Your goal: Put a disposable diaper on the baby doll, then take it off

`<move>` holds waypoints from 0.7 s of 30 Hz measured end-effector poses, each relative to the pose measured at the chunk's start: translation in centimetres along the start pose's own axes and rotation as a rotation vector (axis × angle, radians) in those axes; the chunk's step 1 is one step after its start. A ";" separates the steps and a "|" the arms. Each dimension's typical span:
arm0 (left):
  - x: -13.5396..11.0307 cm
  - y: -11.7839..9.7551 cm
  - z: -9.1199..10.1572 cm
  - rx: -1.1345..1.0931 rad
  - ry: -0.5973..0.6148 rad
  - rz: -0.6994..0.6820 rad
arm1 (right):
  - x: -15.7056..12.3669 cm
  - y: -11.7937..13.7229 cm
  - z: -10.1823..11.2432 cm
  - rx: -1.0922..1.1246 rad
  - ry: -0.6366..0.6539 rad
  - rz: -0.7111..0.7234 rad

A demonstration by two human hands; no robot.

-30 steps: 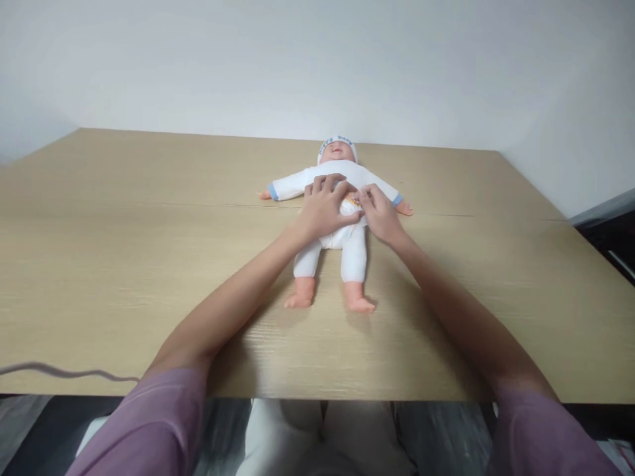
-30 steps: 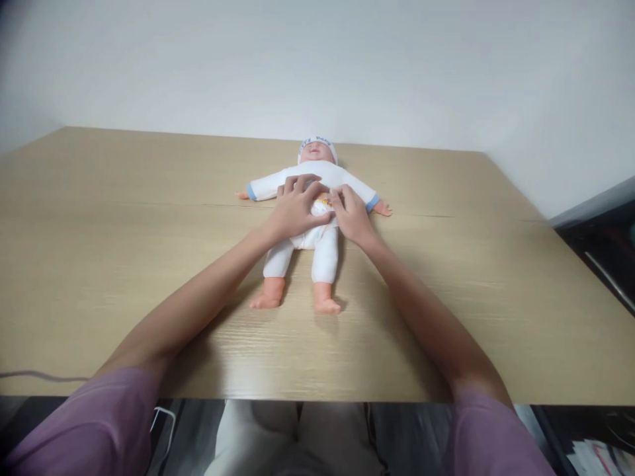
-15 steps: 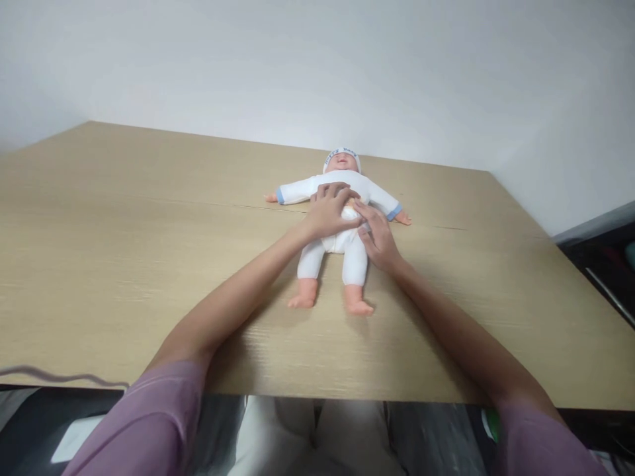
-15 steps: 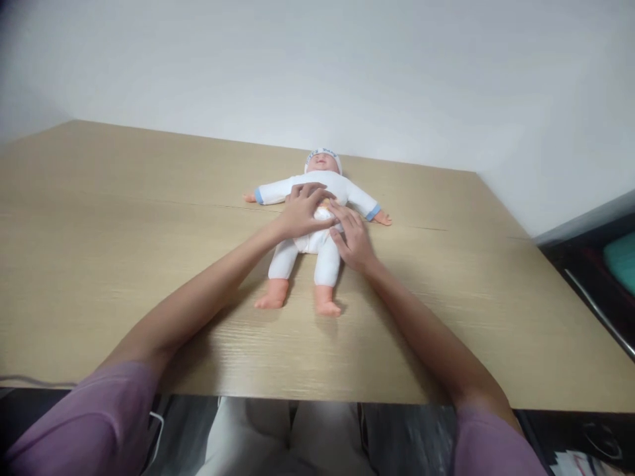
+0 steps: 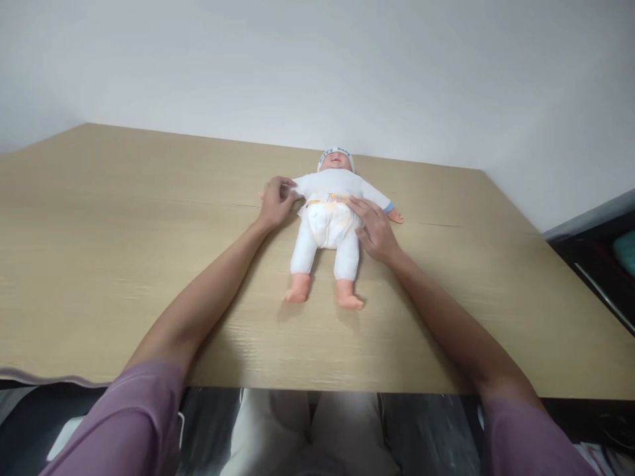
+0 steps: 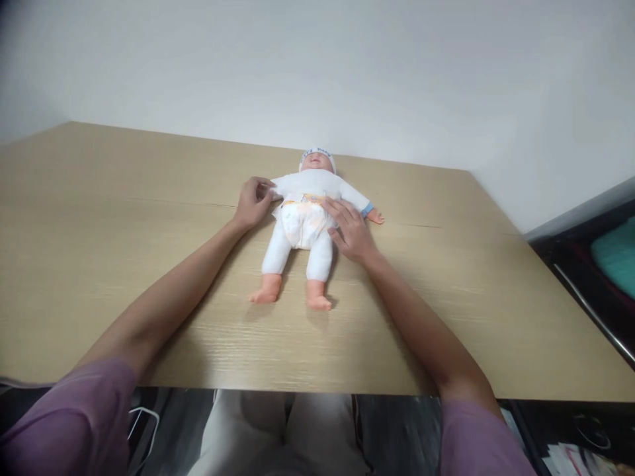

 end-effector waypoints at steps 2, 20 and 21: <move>-0.4 0.4 -0.1 0.156 -0.029 -0.027 | -0.3 -1.4 0.6 -0.067 0.022 -0.027; 2.9 0.5 -2.7 0.486 0.054 -0.016 | 5.7 -8.0 -2.5 -0.474 -0.054 -0.570; 2.9 0.6 -2.8 0.491 0.056 -0.005 | 6.1 -8.0 -2.8 -0.480 -0.053 -0.584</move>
Point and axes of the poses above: each hand's wrist, its own x-axis towards the middle knuckle, its own z-axis out of the back of the hand, y = z × x, the point moved 1 cm from there along x, towards the middle knuckle, and after that the axes turned 2 degrees about x, right-handed, at the moved point
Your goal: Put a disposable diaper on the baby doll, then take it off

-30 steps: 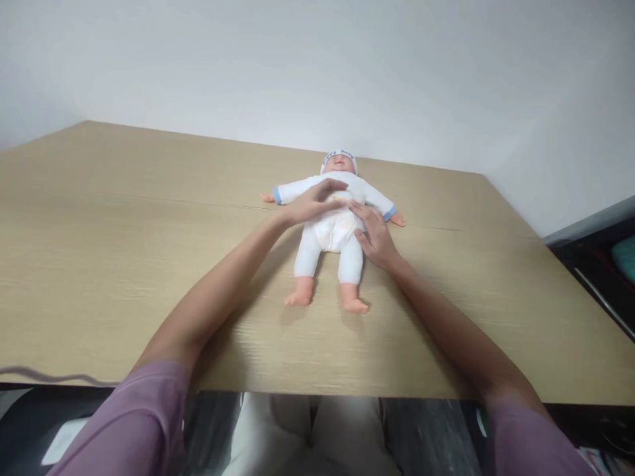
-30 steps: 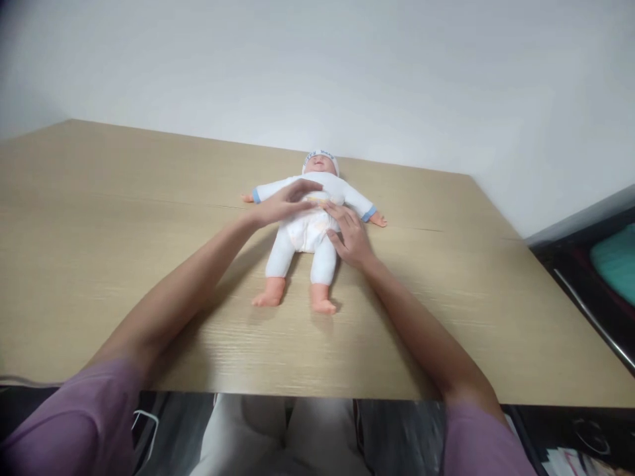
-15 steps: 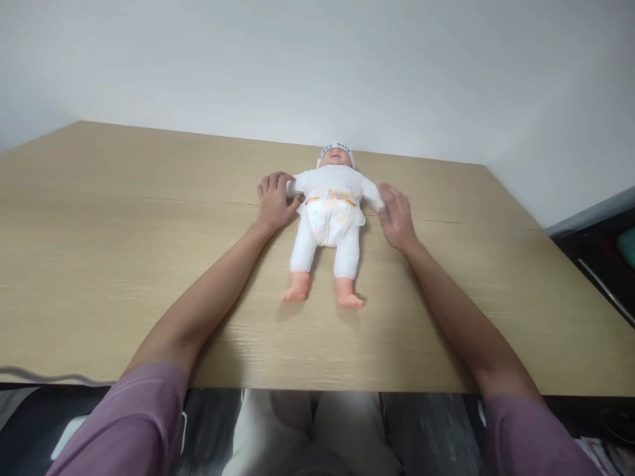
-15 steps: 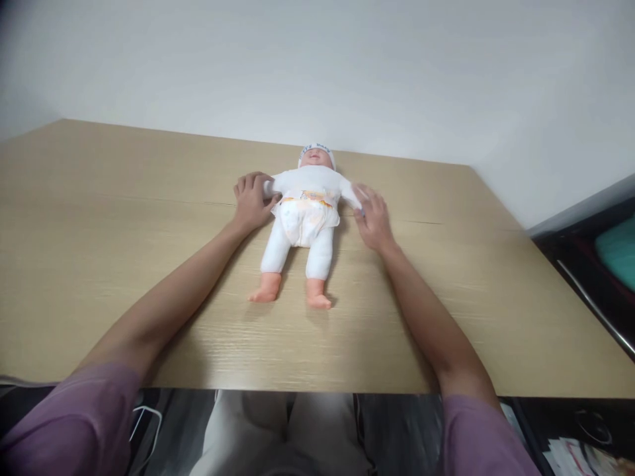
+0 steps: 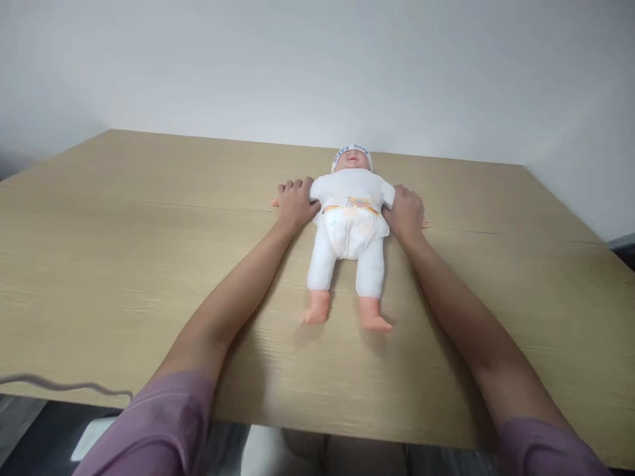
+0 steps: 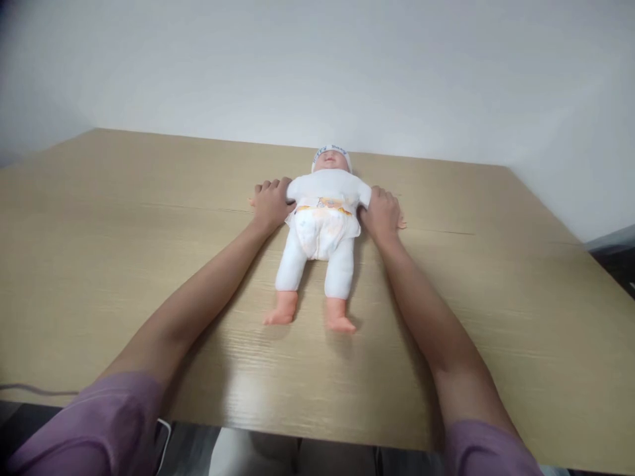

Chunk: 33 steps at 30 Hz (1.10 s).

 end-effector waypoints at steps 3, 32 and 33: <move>0.1 0.4 -0.3 0.019 0.006 0.019 | 0.6 0.4 -0.6 -0.015 0.025 -0.027; -0.9 -0.9 0.6 0.159 0.033 0.145 | 0.6 0.8 -0.3 -0.042 0.114 -0.160; -1.2 -1.0 0.8 0.162 0.036 0.148 | 0.5 0.9 -0.2 -0.046 0.119 -0.161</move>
Point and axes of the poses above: each hand's wrist, its own x-axis towards the middle knuckle, its own z-axis out of the back of the hand, y = z × x, the point moved 1 cm from there along x, towards the middle knuckle, and after that the axes turned 2 degrees about x, right-handed, at the moved point
